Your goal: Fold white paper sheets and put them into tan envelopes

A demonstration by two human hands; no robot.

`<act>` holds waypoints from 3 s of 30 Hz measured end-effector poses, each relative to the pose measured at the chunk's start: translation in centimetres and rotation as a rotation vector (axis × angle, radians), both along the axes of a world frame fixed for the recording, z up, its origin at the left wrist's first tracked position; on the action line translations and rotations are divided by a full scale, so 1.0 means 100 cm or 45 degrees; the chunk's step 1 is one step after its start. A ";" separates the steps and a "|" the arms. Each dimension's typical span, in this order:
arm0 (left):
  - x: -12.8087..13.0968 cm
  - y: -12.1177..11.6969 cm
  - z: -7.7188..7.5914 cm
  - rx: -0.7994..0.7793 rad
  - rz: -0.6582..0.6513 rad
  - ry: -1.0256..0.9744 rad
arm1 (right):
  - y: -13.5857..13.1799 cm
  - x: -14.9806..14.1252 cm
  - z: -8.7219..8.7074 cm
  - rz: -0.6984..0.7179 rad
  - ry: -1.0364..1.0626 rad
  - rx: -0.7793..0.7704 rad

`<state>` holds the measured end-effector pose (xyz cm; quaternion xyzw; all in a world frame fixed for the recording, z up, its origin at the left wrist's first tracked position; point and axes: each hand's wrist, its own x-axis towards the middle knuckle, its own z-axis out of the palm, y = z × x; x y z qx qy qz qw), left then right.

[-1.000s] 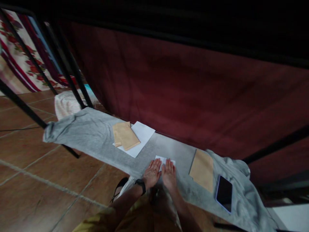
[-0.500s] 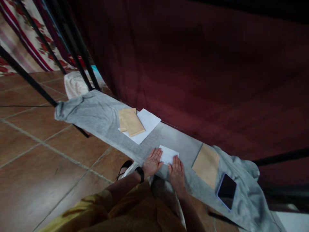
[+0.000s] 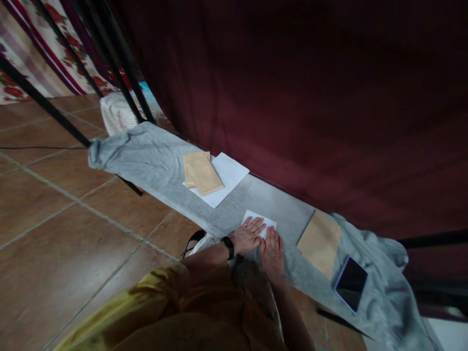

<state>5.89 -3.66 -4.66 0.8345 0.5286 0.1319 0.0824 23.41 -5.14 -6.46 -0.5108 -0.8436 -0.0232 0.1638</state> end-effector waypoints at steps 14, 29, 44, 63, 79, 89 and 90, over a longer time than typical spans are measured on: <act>-0.030 0.025 -0.002 0.039 0.185 0.028 | 0.002 -0.005 0.000 -0.089 0.027 0.019; -0.040 0.027 -0.009 0.135 0.197 0.142 | 0.036 -0.049 -0.005 -0.139 0.117 -0.058; -0.043 0.032 0.005 -0.021 0.330 0.140 | 0.023 0.002 -0.004 -0.355 0.197 -0.024; -0.034 0.074 0.053 -0.352 0.293 -0.013 | 0.023 0.008 -0.004 -0.445 0.448 0.001; -0.046 0.024 0.060 -0.042 0.061 -0.224 | 0.033 0.011 -0.011 -0.484 0.973 -0.056; -0.075 0.003 0.043 -0.246 -0.136 -0.282 | 0.041 -0.054 0.019 -0.155 0.560 -0.065; -0.078 0.002 0.044 -0.241 -0.149 -0.278 | 0.040 -0.060 0.020 -0.123 0.513 -0.081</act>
